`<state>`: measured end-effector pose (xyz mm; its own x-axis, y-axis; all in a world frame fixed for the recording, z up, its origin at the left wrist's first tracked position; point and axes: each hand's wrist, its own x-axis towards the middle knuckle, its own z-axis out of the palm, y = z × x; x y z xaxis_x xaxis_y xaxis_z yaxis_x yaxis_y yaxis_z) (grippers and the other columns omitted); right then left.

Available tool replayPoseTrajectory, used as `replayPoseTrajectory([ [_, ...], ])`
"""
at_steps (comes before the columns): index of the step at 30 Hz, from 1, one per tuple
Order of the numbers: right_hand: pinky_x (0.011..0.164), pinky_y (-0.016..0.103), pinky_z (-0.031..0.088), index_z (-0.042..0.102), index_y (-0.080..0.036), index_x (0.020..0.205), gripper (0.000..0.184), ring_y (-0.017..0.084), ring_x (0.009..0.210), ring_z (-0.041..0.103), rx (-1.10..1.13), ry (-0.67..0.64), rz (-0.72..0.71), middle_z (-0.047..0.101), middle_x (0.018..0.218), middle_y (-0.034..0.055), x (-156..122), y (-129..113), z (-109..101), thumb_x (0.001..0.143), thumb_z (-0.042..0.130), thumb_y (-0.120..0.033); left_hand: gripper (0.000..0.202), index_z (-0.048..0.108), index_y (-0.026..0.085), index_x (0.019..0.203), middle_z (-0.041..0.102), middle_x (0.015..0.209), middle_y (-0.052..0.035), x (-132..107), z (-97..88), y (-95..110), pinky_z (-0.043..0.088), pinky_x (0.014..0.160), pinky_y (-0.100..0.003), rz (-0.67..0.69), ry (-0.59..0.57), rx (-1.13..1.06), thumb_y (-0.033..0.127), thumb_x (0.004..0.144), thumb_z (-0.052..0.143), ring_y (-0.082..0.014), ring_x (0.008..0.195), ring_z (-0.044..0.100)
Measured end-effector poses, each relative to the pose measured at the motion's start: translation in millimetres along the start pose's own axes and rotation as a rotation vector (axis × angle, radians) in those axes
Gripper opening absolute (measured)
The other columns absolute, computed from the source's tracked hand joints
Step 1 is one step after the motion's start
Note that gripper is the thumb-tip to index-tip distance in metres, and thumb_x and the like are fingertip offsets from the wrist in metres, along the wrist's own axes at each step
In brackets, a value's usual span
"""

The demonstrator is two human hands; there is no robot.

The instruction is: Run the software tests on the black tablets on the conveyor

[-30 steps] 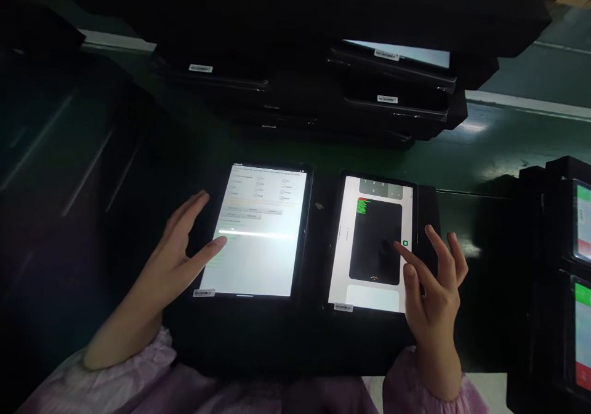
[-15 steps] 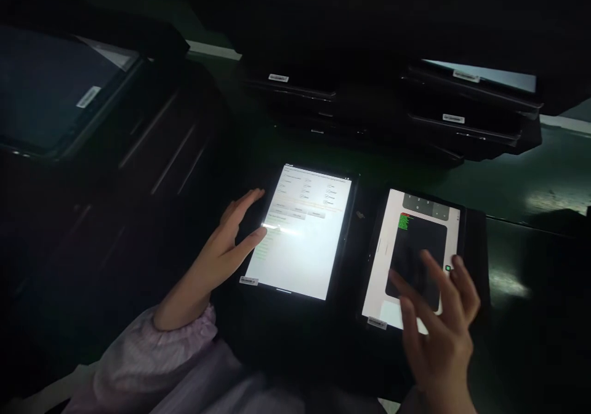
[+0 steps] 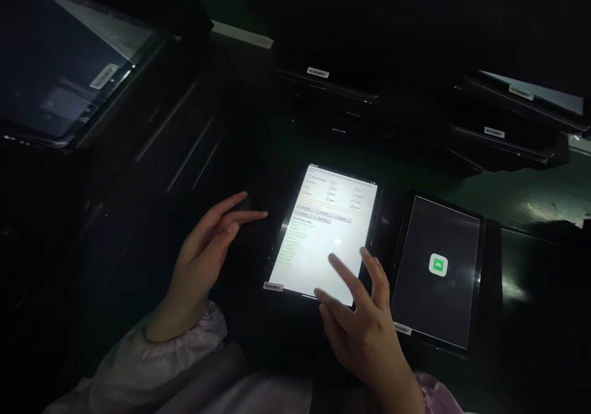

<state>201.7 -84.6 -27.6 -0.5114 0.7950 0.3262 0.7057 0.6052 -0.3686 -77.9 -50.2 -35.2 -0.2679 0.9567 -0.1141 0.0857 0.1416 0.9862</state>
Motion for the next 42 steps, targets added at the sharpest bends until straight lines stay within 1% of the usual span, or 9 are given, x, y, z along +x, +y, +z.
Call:
replayPoseTrajectory([
  [10,0.115,0.066,0.058,0.08,-0.028,0.116,0.022,0.038,0.164,0.037,0.01,0.12,0.083,0.064,0.154,0.0069,9.3,4.9,3.4,0.104,0.066,-0.016,0.034,0.077,0.027,0.129,0.083,0.101,-0.0031,-8.0,-1.4,-1.6,0.06,0.111,-0.049,-0.007,0.106,-0.103,0.045,0.101,0.071,-0.0255,0.105,0.08],
  [16,0.115,0.068,0.058,0.08,-0.029,0.116,0.023,0.039,0.163,0.038,0.046,0.113,0.073,0.064,0.154,0.0073,12.0,3.1,6.1,0.102,0.068,-0.016,0.015,0.081,0.026,0.103,0.07,0.076,0.001,-5.3,-1.9,-1.3,0.061,0.078,-0.033,0.024,0.151,-0.099,0.037,0.1,0.071,-0.0179,0.076,0.07],
  [21,0.116,0.073,0.056,0.077,-0.031,0.124,0.027,0.041,0.166,0.031,0.038,0.053,0.102,0.058,0.162,0.0067,12.1,0.0,7.7,0.103,0.066,-0.019,0.042,0.05,0.023,0.062,0.043,0.057,0.0052,-2.1,0.2,3.2,0.045,0.054,-0.024,0.145,0.168,-0.185,0.032,0.096,0.073,-0.0112,0.054,0.045],
  [27,0.116,0.07,0.057,0.08,-0.029,0.114,0.02,0.042,0.166,0.031,0.074,0.043,0.06,0.06,0.159,0.0054,10.3,-1.4,6.9,0.103,0.067,-0.02,0.055,0.027,0.021,0.057,0.027,0.053,0.0063,-8.4,0.7,2.6,0.034,0.049,-0.024,0.039,0.281,-0.087,0.017,0.087,0.073,-0.0096,0.05,0.028],
  [33,0.11,0.056,0.061,0.08,-0.029,0.115,0.023,0.034,0.151,0.055,-0.085,0.212,0.169,0.072,0.144,0.0053,-9.8,26.3,-16.4,0.105,0.064,-0.017,0.061,0.022,0.019,0.053,0.028,0.049,0.006,-11.5,1.2,0.3,0.034,0.048,-0.024,0.009,0.343,0.023,0.021,0.081,0.077,-0.0083,0.049,0.032],
  [36,0.111,0.069,0.056,0.079,-0.027,0.126,0.032,0.04,0.144,0.06,-0.268,0.319,0.564,0.073,0.142,0.0114,-37.9,61.5,-37.2,0.11,0.058,-0.046,0.061,0.021,0.02,0.05,0.027,0.045,0.0072,-9.9,1.2,1.6,0.034,0.045,-0.022,-0.012,0.349,0.024,0.02,0.075,0.078,-0.0069,0.044,0.032],
  [38,0.116,0.081,0.044,0.077,-0.021,0.132,0.079,0.051,0.153,0.046,-0.357,0.289,0.892,0.064,0.153,0.0207,-57.6,87.3,-46.9,0.098,0.05,-0.087,0.062,0.021,0.02,0.049,0.027,0.044,0.0078,-8.8,1.2,2.3,0.034,0.043,-0.02,-0.042,0.352,0.012,0.021,0.071,0.079,-0.0059,0.043,0.031],
  [40,0.118,0.082,0.04,0.076,-0.016,0.129,0.107,0.056,0.151,0.046,-0.355,0.267,1.012,0.063,0.15,0.0267,-71.4,109.1,-50.6,0.082,0.044,-0.106,0.061,0.024,0.021,0.048,0.029,0.045,0.0078,-8.2,1.0,1.0,0.038,0.044,-0.018,-0.08,0.363,0.008,0.023,0.069,0.081,-0.006,0.043,0.035],
  [42,0.115,0.078,0.046,0.075,-0.016,0.129,0.112,0.055,0.146,0.051,-0.318,0.272,1.04,0.065,0.147,0.0259,-76.0,125.4,-50.0,0.075,0.046,-0.11,0.06,0.025,0.022,0.049,0.031,0.046,0.0077,-7.8,1.0,-2.9,0.04,0.044,-0.017,-0.113,0.378,0.008,0.026,0.066,0.083,-0.0062,0.044,0.037],
])
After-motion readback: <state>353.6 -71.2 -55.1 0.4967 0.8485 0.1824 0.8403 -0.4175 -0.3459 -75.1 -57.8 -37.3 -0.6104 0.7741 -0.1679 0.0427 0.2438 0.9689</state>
